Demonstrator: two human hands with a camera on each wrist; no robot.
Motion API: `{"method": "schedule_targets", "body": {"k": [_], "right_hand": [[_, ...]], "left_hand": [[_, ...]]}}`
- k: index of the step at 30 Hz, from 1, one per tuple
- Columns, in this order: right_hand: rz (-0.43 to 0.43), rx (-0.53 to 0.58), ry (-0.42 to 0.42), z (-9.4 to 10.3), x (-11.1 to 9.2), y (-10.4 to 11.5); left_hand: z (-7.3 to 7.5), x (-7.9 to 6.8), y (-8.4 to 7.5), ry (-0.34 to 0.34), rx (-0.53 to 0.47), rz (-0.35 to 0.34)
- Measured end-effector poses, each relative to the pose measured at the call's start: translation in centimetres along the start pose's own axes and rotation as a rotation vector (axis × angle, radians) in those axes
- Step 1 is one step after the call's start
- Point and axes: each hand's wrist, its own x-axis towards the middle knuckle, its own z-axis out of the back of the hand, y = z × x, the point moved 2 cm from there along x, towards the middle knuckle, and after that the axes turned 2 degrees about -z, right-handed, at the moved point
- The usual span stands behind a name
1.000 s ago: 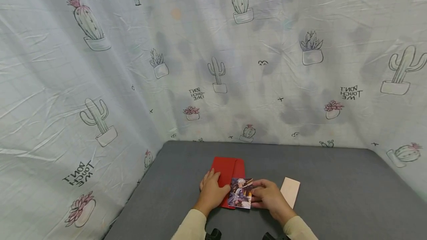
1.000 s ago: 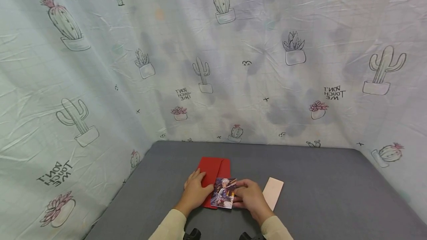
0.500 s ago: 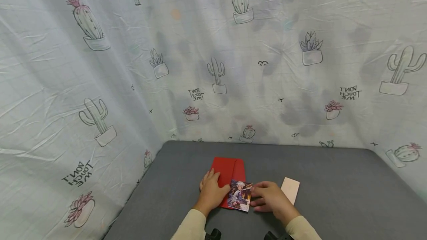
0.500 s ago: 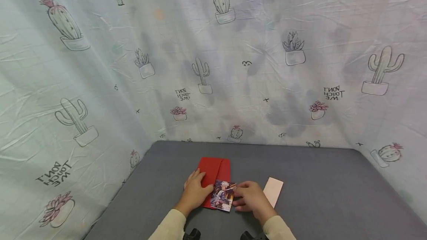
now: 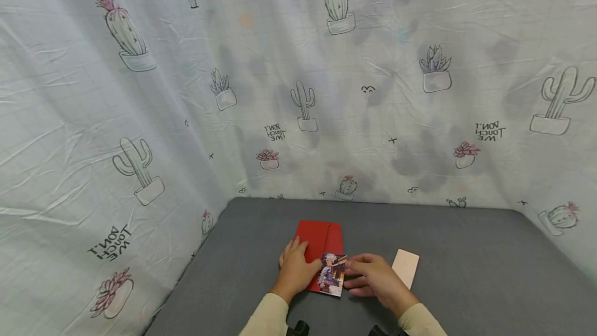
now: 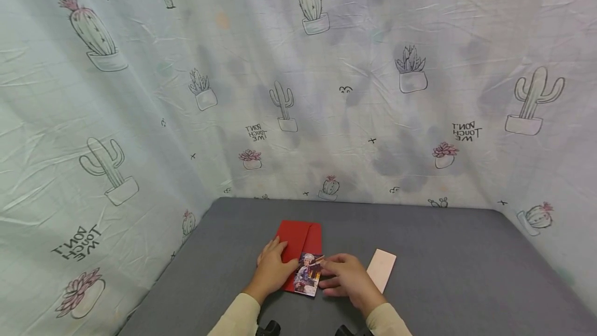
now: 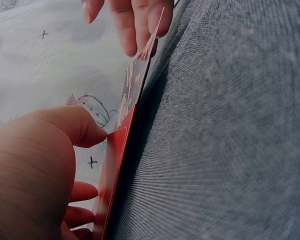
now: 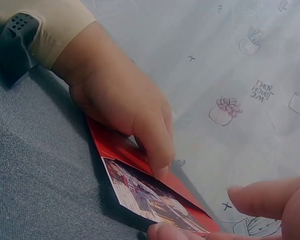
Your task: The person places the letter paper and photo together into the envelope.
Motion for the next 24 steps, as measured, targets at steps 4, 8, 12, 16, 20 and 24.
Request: {"method": "schedule_targets", "body": {"k": [4,8,12,16,20,24], "right_hand": [[-0.005,0.012,0.02,-0.1,-0.1,0.1],[-0.01,0.029,0.053,-0.3,-0.1,0.1],[-0.014,0.047,0.08,-0.6,0.1,-0.1],[-0.019,0.065,0.092,-0.9,0.1,-0.2],[-0.024,0.079,0.098,-1.2,0.1,-0.3],[-0.03,0.085,0.099,-1.4,0.2,-0.5]], "left_hand": [[-0.1,0.0,0.0,-0.004,0.005,-0.003],[-0.1,0.0,0.0,-0.011,0.005,-0.011],[0.0,0.0,-0.1,-0.016,0.007,-0.014],[0.0,0.0,-0.1,-0.017,0.007,-0.014],[0.0,-0.1,-0.1,-0.017,0.002,-0.016],[0.1,-0.1,-0.1,-0.014,0.008,-0.022]]}}
